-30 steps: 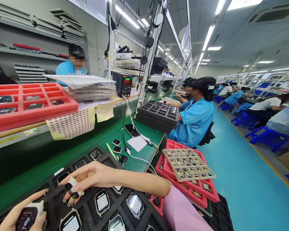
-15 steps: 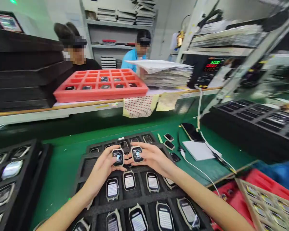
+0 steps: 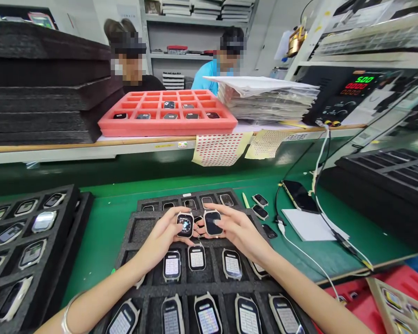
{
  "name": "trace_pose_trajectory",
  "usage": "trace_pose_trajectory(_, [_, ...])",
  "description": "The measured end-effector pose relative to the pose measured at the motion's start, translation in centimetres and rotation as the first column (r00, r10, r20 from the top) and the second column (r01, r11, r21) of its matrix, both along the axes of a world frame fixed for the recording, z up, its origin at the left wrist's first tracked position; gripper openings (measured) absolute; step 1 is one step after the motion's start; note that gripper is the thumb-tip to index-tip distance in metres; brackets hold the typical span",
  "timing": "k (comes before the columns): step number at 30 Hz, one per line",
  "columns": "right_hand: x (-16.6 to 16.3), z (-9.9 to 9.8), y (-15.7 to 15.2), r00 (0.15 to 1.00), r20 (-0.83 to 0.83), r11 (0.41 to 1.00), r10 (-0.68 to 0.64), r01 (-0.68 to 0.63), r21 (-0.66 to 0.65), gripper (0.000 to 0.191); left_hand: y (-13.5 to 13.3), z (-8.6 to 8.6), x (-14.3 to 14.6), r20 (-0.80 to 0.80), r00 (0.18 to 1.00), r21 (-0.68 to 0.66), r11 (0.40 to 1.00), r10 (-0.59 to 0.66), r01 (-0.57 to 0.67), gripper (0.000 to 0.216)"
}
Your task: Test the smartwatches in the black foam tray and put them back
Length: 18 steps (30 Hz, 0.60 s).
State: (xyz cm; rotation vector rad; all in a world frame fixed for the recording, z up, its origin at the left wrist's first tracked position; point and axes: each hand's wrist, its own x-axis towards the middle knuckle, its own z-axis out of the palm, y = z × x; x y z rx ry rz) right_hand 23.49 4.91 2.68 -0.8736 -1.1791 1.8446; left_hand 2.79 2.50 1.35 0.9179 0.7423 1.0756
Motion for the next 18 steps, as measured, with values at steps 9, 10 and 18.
trace_pose_trajectory(9, [0.12, -0.10, -0.05, 0.993, 0.114, 0.995, -0.008, -0.003, 0.097, 0.048, 0.10, -0.37, 0.17, -0.055, 0.998, 0.066, 0.998, -0.007, 0.011, 0.036])
trace_pose_trajectory(10, [0.11, -0.04, -0.07, 0.993, 0.119, 0.995, -0.011, -0.001, 0.100, 0.048, 0.13, -0.38, 0.20, -0.063, 0.998, 0.078, 0.997, -0.006, 0.011, 0.036])
trace_pose_trajectory(18, [0.02, 0.26, -0.17, 0.989, 0.141, 0.994, -0.037, 0.022, 0.109, 0.046, 0.40, -0.32, 0.19, -0.101, 0.995, 0.089, 0.996, 0.006, 0.003, 0.034])
